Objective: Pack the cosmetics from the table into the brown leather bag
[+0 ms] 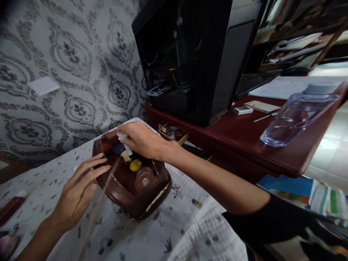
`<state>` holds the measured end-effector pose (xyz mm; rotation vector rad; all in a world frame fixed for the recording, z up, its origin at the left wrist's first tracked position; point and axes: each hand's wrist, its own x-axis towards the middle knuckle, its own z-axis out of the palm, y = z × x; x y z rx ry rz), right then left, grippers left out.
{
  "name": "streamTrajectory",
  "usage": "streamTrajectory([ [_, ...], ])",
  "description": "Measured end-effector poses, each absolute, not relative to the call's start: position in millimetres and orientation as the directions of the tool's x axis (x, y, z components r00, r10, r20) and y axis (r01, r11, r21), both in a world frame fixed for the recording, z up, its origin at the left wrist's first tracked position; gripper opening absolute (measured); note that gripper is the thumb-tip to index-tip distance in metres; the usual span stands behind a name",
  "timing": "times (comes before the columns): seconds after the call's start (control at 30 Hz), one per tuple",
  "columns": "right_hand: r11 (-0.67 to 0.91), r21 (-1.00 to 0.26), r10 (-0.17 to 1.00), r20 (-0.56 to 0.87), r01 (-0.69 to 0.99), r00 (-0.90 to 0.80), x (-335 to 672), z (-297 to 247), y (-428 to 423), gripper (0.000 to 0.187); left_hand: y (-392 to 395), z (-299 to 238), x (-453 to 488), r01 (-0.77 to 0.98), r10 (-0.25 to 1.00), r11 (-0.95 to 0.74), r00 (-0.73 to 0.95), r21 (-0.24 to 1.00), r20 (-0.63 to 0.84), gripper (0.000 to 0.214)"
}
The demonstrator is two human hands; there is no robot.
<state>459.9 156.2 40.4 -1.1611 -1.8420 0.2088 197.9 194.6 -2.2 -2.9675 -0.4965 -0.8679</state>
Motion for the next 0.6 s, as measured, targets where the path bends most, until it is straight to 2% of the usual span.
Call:
streamTrajectory([
  [0.07, 0.543, -0.565, 0.789, 0.597, 0.621, -0.146, 463, 44, 155, 0.014, 193, -9, 201, 0.307, 0.293, -0.949, 0.765, 0.075, 0.573, 0.032],
  [0.17, 0.5, -0.49, 0.823, 0.525, 0.714, -0.216, 466, 51, 154, 0.022, 192, -18, 206, 0.29, 0.284, -0.952, 0.729, 0.095, 0.623, 0.032],
  [0.33, 0.393, -0.355, 0.87, 0.443, 0.848, -0.218, 465, 56, 154, 0.005, 194, -29, 208, 0.261, 0.297, -0.952, 0.679, 0.157, 0.671, 0.034],
  [0.6, 0.364, -0.2, 0.909, 0.292, 0.91, -0.299, 454, 59, 154, 0.009, 197, -37, 206, 0.275, 0.315, -0.946, 0.666, 0.17, 0.676, 0.034],
])
